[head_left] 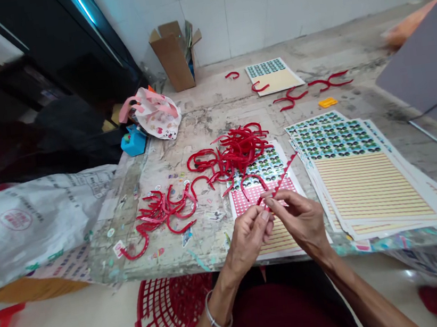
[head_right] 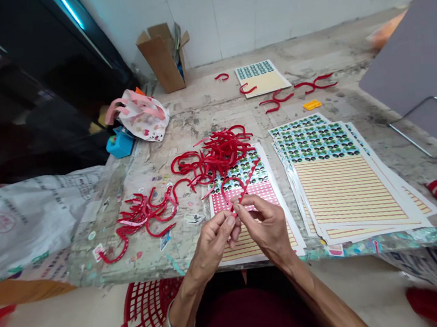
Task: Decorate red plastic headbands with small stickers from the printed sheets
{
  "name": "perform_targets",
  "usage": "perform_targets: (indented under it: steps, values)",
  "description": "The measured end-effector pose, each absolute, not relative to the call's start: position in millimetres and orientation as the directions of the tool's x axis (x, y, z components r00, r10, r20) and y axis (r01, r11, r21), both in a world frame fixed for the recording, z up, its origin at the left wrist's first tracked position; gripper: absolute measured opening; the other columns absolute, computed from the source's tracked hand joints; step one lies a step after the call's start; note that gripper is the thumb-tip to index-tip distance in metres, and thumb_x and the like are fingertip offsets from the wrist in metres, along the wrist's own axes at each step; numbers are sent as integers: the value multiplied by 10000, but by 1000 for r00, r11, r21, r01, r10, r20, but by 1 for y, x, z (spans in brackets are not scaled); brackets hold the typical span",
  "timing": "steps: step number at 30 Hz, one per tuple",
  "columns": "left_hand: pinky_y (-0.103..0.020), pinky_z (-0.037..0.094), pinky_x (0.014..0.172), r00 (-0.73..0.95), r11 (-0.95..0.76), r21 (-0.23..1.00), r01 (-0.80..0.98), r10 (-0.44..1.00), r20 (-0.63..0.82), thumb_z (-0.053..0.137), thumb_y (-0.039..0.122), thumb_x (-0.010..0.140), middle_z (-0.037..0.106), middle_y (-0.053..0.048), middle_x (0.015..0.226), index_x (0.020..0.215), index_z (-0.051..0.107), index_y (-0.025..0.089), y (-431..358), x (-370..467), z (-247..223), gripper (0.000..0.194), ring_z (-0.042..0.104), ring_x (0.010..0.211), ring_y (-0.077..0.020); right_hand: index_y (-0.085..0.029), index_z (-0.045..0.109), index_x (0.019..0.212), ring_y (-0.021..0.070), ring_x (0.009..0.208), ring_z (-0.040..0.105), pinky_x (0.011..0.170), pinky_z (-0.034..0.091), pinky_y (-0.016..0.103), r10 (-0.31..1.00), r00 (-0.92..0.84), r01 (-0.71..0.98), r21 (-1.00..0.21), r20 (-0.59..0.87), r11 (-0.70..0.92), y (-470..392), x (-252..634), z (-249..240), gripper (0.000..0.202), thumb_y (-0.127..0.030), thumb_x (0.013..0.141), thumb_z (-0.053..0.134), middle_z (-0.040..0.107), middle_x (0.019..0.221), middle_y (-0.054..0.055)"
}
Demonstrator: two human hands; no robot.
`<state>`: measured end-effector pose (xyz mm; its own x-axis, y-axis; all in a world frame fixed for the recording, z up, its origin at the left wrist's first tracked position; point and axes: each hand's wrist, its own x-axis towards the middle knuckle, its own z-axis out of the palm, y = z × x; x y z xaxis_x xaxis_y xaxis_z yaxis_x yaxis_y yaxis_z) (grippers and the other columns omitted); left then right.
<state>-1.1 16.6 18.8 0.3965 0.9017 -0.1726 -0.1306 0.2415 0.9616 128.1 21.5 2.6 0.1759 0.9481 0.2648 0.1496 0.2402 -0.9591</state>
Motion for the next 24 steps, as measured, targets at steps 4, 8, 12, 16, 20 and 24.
perform_targets:
  steps: [4, 8, 12, 16, 20, 24]
  values:
    - [-220, 353, 559, 395, 173, 982, -78, 910, -129, 449, 405, 882, 457, 8, 640, 726, 502, 142, 21, 2, 24, 310, 407, 563, -92, -183, 659, 896, 167, 808, 653, 664, 565, 278, 898, 102, 308, -872, 428, 381, 18, 129, 0, 157, -100, 782, 589, 681, 933, 63]
    - [-207, 307, 545, 288, 171, 982, -83, 947, -141, 459, 392, 884, 387, 35, 621, 787, 518, 146, 17, 7, 17, 271, 342, 556, -84, -193, 674, 892, 207, 970, 626, 841, 527, 362, 836, 135, 430, -792, 532, 434, 18, 128, -7, 182, -79, 766, 606, 686, 980, 73]
    - [-207, 301, 568, 233, 139, 990, -34, 964, -127, 461, 364, 886, 419, 27, 675, 806, 523, 150, 12, 9, 12, 236, 352, 598, -87, -202, 684, 919, 207, 972, 632, 822, 545, 350, 864, 189, 391, -843, 466, 369, 13, 125, -10, 177, -125, 775, 615, 688, 999, 68]
    - [-213, 271, 539, 194, 125, 992, 35, 972, -129, 461, 355, 885, 377, 37, 628, 753, 508, 155, 10, 8, 12, 244, 319, 573, -88, -206, 661, 1036, 198, 884, 660, 724, 582, 320, 926, 279, 231, -954, 255, 193, 12, 124, -5, 282, -233, 755, 657, 684, 1017, 66]
    - [-219, 283, 541, 192, 118, 992, 47, 973, -125, 465, 356, 876, 397, 31, 612, 747, 519, 157, 9, 6, 11, 244, 335, 563, -97, -188, 631, 1053, 226, 912, 658, 759, 567, 357, 982, 185, -76, -997, -35, -22, 17, 128, 1, 368, -309, 712, 699, 693, 986, 81]
    - [-220, 297, 552, 189, 80, 995, 60, 978, -90, 477, 334, 867, 417, 26, 615, 722, 517, 160, 6, 4, 7, 230, 355, 567, -101, -181, 578, 1082, 217, 872, 662, 752, 538, 337, 988, 8, -272, -951, -153, -145, 21, 131, 3, 435, -338, 699, 714, 704, 915, 85]
